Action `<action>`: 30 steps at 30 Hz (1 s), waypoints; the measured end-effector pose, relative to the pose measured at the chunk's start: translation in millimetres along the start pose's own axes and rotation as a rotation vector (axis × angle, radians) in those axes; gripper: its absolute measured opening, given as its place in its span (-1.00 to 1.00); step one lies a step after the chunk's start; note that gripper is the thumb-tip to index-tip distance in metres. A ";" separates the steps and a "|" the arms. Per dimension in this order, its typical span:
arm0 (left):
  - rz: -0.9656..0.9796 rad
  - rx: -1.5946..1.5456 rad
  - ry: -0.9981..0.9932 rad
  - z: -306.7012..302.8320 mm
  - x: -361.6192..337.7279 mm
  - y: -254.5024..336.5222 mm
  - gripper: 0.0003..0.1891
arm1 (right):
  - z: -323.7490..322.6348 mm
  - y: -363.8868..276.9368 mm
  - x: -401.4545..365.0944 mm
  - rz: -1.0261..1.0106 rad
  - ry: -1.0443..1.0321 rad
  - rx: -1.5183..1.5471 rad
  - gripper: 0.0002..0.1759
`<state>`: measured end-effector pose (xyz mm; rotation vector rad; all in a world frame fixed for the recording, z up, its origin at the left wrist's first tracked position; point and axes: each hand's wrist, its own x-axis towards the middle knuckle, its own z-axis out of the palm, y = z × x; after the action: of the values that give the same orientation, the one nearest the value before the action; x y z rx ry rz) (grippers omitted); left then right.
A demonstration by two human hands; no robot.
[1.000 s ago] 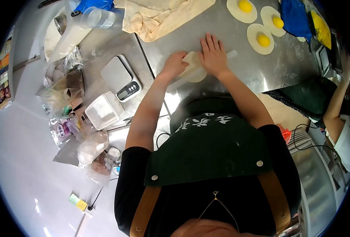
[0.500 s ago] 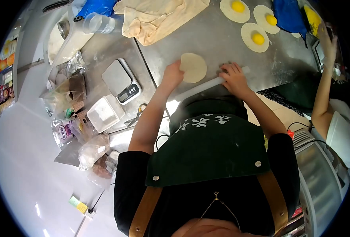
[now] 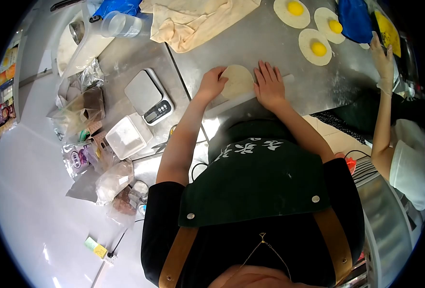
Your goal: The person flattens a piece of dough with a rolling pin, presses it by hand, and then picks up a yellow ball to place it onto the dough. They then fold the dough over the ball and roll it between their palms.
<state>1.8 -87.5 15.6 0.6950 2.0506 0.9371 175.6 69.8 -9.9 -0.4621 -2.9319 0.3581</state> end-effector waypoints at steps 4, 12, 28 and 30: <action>0.005 0.015 -0.028 -4.0 15.9 11.6 -0.69 | -2.6 -5.1 30.5 0.071 -0.027 -0.049 -0.42; 0.020 0.249 -0.129 -4.9 24.0 18.3 -0.73 | 2.7 -5.0 4.0 0.072 -0.046 -0.040 -0.37; 0.075 0.203 -0.044 -3.3 -31.1 76.2 -0.67 | -37.7 33.6 -57.5 -0.209 -0.102 0.220 -0.55; 0.008 0.132 -0.024 -6.2 -25.8 59.9 -0.67 | -54.1 36.5 -52.1 -0.197 -0.129 0.228 -0.58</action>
<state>20.7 -73.5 76.7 0.7807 2.1040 0.7993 244.9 98.3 26.9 -0.1224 -2.9728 0.7083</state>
